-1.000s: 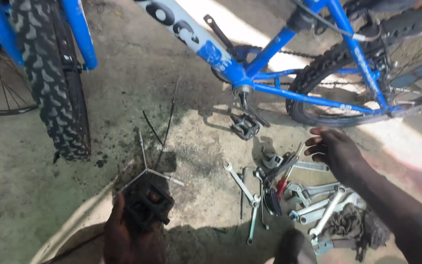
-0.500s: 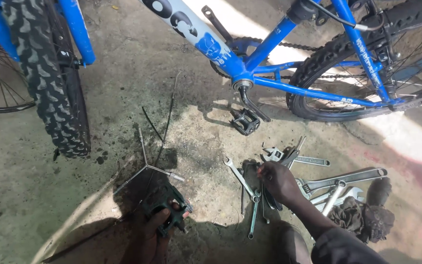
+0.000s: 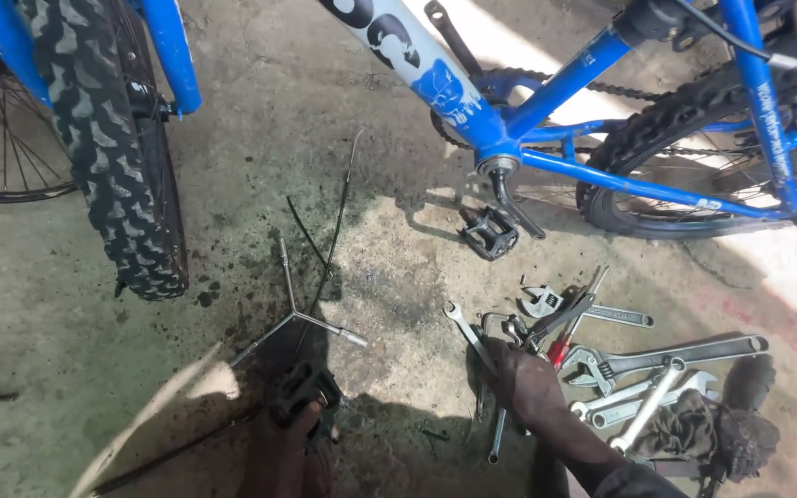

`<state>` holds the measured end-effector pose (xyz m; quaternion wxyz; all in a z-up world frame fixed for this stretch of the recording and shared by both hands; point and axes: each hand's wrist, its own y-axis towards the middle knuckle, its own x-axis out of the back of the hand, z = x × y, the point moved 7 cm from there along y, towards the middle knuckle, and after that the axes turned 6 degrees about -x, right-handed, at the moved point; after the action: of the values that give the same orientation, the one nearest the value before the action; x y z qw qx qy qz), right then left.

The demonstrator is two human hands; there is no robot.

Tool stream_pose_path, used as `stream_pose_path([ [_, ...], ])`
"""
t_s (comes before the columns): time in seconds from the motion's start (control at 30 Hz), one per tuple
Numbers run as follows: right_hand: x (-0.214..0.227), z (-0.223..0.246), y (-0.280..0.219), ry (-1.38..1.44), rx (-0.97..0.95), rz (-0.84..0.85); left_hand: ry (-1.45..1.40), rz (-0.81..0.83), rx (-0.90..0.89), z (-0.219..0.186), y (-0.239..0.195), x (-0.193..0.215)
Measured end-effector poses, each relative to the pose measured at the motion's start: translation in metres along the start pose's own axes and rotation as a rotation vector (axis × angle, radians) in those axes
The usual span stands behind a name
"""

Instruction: The person disassembles a bicycle pedal, removes the internal components, and uses a wrench to tighten the axle. They then reassemble the pedal by inserting the axle and securing the parts.

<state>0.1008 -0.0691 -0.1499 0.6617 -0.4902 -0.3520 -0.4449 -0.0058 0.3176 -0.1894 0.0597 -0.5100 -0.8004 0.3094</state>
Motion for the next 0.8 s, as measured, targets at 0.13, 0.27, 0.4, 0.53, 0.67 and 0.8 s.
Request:
stream_pose_path([
  [0.13, -0.035, -0.018, 0.004, -0.021, -0.141, 0.099, 0.421, -0.127, 0.077, 0.011, -0.002, 0.017],
  [0.27, -0.007, 0.003, 0.002, -0.067, -0.313, 0.352, 0.754, 0.572, -0.915, 0.101, 0.098, 0.077],
  [0.4, -0.025, -0.006, 0.007, 0.046, -0.02, 0.123, 0.537, -0.009, -0.062, -0.007, 0.004, -0.003],
  [0.53, -0.04, 0.034, -0.022, 1.491, -0.577, 0.629, 0.248, -0.029, 0.17, -0.012, 0.002, -0.011],
  [0.67, -0.108, 0.035, -0.046, 1.617, -0.953, 0.694, 0.222, 0.193, -0.184, 0.002, 0.019, -0.02],
  [0.8, -0.079, 0.047, -0.063, 1.528, -0.822, 0.688, 0.006, 0.377, -0.392, -0.028, -0.021, -0.076],
])
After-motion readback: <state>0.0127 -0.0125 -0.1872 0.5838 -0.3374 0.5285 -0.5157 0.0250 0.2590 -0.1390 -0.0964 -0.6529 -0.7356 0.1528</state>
